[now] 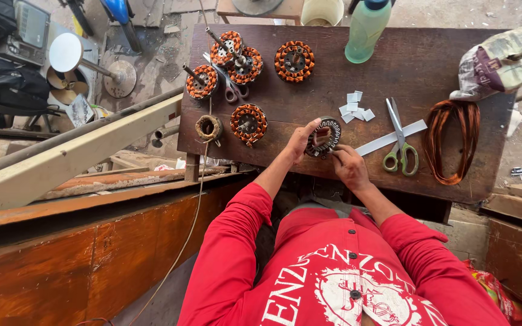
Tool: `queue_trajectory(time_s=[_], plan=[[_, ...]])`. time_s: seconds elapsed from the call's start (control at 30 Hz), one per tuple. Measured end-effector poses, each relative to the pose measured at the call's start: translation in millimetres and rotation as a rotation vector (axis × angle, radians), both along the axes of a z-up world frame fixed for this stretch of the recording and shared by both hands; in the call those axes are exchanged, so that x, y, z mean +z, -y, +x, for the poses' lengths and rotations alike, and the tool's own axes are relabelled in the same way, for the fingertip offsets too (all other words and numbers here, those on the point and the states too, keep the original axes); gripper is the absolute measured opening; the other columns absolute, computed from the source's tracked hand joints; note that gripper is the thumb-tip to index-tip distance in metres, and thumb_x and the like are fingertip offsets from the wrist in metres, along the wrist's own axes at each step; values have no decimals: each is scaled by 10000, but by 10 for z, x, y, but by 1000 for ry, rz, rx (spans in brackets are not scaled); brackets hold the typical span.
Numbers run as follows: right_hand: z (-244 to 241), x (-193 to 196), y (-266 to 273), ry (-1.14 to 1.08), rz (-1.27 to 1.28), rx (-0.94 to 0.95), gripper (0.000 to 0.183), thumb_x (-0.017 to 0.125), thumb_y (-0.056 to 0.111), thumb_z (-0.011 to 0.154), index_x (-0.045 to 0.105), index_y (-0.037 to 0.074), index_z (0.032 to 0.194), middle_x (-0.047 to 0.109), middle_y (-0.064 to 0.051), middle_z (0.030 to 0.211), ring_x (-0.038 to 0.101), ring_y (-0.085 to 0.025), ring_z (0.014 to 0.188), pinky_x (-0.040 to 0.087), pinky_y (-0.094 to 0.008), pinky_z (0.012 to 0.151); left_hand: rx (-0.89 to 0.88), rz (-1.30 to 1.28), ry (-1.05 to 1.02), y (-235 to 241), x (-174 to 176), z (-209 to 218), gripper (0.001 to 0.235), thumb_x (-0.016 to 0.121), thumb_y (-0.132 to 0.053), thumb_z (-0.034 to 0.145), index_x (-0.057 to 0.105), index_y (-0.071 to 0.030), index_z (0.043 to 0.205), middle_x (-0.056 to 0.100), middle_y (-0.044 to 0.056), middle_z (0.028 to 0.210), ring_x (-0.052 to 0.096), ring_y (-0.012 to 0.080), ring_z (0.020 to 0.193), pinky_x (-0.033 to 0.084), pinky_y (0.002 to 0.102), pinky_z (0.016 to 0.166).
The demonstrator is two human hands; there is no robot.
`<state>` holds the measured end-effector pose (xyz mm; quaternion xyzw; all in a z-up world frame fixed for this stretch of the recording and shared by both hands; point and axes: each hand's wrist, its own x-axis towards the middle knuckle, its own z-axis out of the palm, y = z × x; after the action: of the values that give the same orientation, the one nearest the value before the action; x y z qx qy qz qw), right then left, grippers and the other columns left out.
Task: The person cuts small white paper strips using scissors and inserts them into the slots of a circular motor stator. They repeat this process across multiple stators on a wooden workbench, handling each piece individually.
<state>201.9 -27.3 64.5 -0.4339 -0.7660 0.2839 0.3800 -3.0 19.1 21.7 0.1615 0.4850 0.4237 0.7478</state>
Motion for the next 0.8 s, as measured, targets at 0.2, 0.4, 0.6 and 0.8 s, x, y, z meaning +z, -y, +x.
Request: queue_trajectory(time_s=[0.2,0.4,0.6,0.8], plan=[[-171,28,-34,82,-111,-114,103,777,53,900,732,17,985,710,-163,1018,691,-364,908,548,-439,793,66,22,79,122,19,-28,558,649,-444,985,708,74,1184,749,162,1130,738,218,1024,608,340,917],[-32,62,-22,150,-4,-90,383,803,107,819,712,-30,1165,705,-183,1061,676,-390,946,511,-482,839,36,26,27,125,-26,-16,539,661,-451,956,727,40,1168,757,136,1101,736,187,940,612,332,815],[29,-218,-51,173,-45,-5,224,739,59,924,725,84,1146,736,-152,1081,691,-357,964,550,-455,851,-42,158,-164,153,-143,31,546,675,-478,992,787,44,1107,706,94,895,565,117,678,480,285,614],[204,-140,-593,100,-120,-294,322,688,42,962,656,8,1281,677,-203,1088,676,-372,950,529,-454,832,-99,281,-214,227,-86,-5,502,687,-485,989,773,-2,1093,690,39,892,552,101,723,456,261,678]])
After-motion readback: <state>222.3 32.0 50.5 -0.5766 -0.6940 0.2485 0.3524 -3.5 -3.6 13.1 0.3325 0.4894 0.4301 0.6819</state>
